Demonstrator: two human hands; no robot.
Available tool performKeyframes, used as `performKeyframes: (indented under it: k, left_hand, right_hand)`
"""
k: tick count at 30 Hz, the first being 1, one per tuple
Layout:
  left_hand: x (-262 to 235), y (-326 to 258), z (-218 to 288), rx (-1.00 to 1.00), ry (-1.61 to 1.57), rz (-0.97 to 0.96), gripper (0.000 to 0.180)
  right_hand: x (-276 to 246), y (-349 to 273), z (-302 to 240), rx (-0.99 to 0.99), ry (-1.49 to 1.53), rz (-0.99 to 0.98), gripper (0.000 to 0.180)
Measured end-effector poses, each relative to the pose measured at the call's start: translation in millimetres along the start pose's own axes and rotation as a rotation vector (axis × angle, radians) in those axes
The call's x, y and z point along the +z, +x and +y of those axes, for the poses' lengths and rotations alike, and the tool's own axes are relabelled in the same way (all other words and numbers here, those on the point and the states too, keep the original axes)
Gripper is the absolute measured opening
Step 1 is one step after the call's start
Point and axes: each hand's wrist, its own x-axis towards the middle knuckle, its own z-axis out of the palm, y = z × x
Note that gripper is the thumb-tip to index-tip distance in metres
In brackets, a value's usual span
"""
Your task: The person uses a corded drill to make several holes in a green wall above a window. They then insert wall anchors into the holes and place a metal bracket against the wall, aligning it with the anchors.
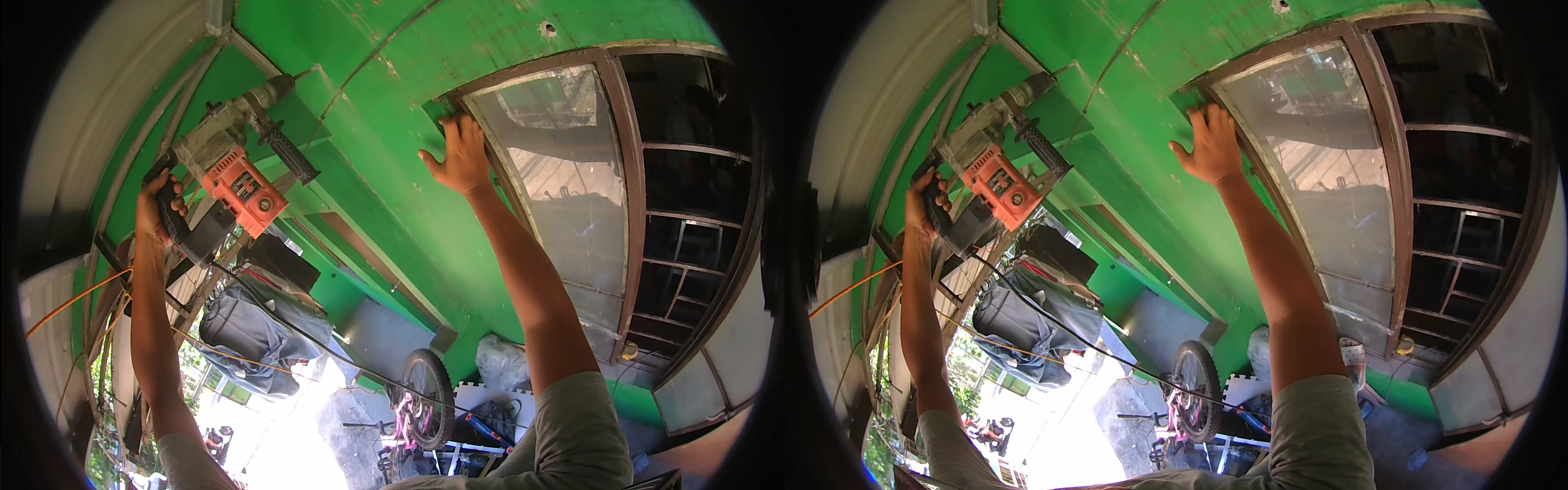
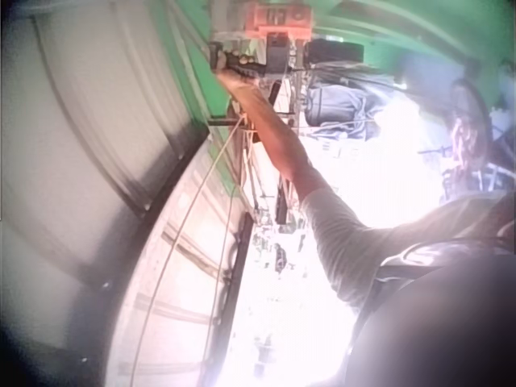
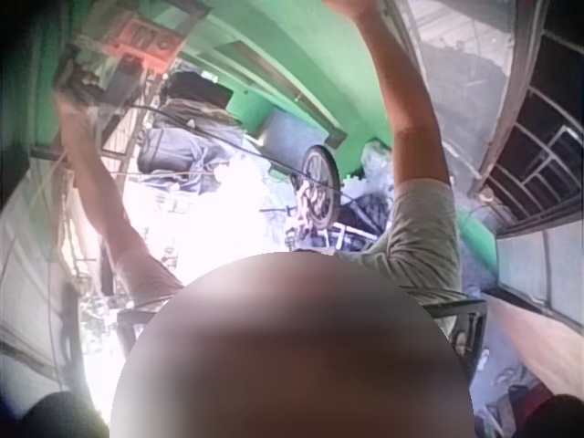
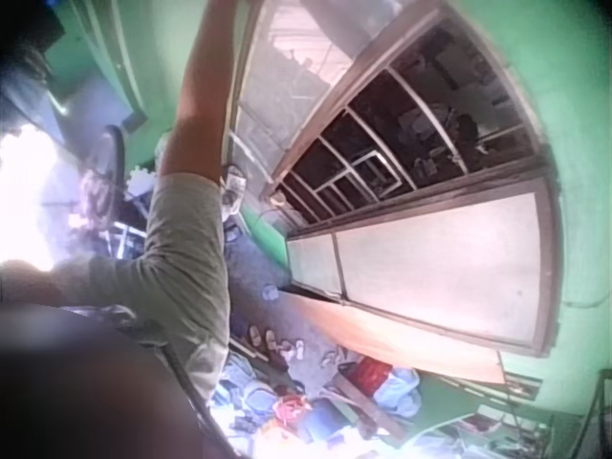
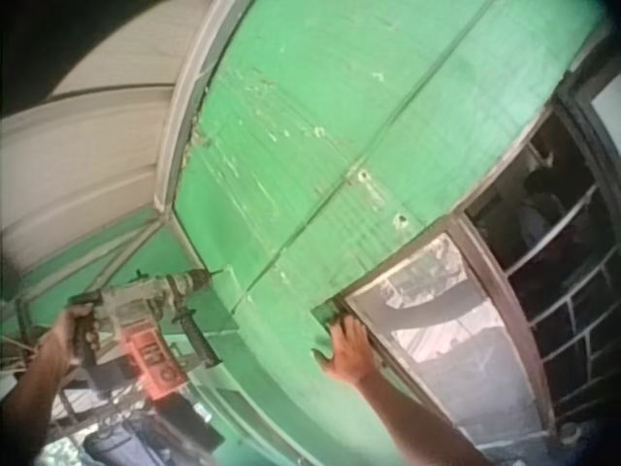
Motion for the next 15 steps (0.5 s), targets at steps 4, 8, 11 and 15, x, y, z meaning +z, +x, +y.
performKeyframes:
  k: [4, 8, 11, 15]
  left_hand:
    - [-4, 4, -9, -0.038, -0.073, -0.01, 0.017]
    - [-4, 4, -18, -0.068, -0.104, -0.007, 0.016]
    - [-4, 5, -24, -0.067, -0.123, 0.005, 0.016]
    - [-8, 7, -26, -0.062, -0.111, -0.005, 0.016]
  right_hand:
    - [-3, 3, -4, 0.002, -0.024, -0.044, 0.067]
    - [-6, 8, -9, 0.023, 0.006, -0.055, 0.067]
    - [-6, 7, -13, 0.014, 0.005, -0.049, 0.067]
    - [-5, 5, -16, 0.038, 0.0, -0.07, 0.067]
